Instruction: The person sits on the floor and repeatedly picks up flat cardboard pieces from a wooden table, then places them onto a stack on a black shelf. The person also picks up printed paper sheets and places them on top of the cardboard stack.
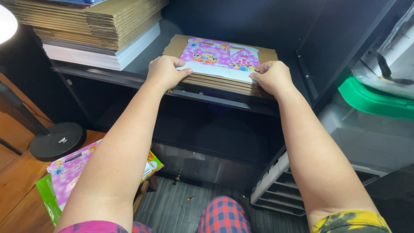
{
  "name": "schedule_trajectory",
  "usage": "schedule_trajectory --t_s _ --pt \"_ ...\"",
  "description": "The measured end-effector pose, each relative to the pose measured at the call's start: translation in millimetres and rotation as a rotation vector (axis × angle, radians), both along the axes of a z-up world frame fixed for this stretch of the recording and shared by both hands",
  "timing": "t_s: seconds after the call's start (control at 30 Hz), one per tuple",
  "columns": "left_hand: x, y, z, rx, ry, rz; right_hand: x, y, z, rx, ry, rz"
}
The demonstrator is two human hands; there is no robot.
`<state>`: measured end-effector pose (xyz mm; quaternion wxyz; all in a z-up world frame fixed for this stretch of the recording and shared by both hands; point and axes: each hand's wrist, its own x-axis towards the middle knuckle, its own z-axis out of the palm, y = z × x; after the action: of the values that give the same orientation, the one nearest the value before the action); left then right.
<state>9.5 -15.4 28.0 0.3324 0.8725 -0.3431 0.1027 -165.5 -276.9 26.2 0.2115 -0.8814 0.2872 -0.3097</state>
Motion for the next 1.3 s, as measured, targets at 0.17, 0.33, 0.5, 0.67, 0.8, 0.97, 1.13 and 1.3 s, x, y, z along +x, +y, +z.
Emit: schedule_trajectory --t_s 0.17,0.33,0.5,0.67,0.8,0.97,1.13,1.3 --pt "0.7 -2.1 -2.1 -0.015 -0.018 -0.001 0.2 0.7 2.1 -0.051 0.011 0.011" --pt "-0.2 -1.9 -2.2 -0.019 -0.017 0.002 1.3 2.2 -0.1 -0.070 0.017 0.020" --pt "-0.4 -3.2 -3.9 -0.028 -0.018 0.004 2.2 3.8 -1.3 -0.066 0.011 0.006" --pt "-0.7 -4.0 -5.5 -0.025 -0.005 0.010 3.9 6.0 -3.6 -0.079 0.002 -0.005" --pt "-2.8 -3.2 -5.6 -0.025 -0.020 0.008 2.7 4.1 -4.6 -0.089 0.004 0.003" --pt "-5.8 1.9 -5.8 -0.045 -0.052 0.008 2.3 -0.6 -4.7 -0.157 -0.024 0.000" --pt "-10.8 16.4 -14.4 -0.262 -0.180 0.044 4.1 12.8 -6.0 -0.294 -0.249 0.044" --pt "-51.6 65.8 -30.5 -0.525 -0.210 -0.004 3.3 74.3 -6.6 -0.270 -0.536 0.315"
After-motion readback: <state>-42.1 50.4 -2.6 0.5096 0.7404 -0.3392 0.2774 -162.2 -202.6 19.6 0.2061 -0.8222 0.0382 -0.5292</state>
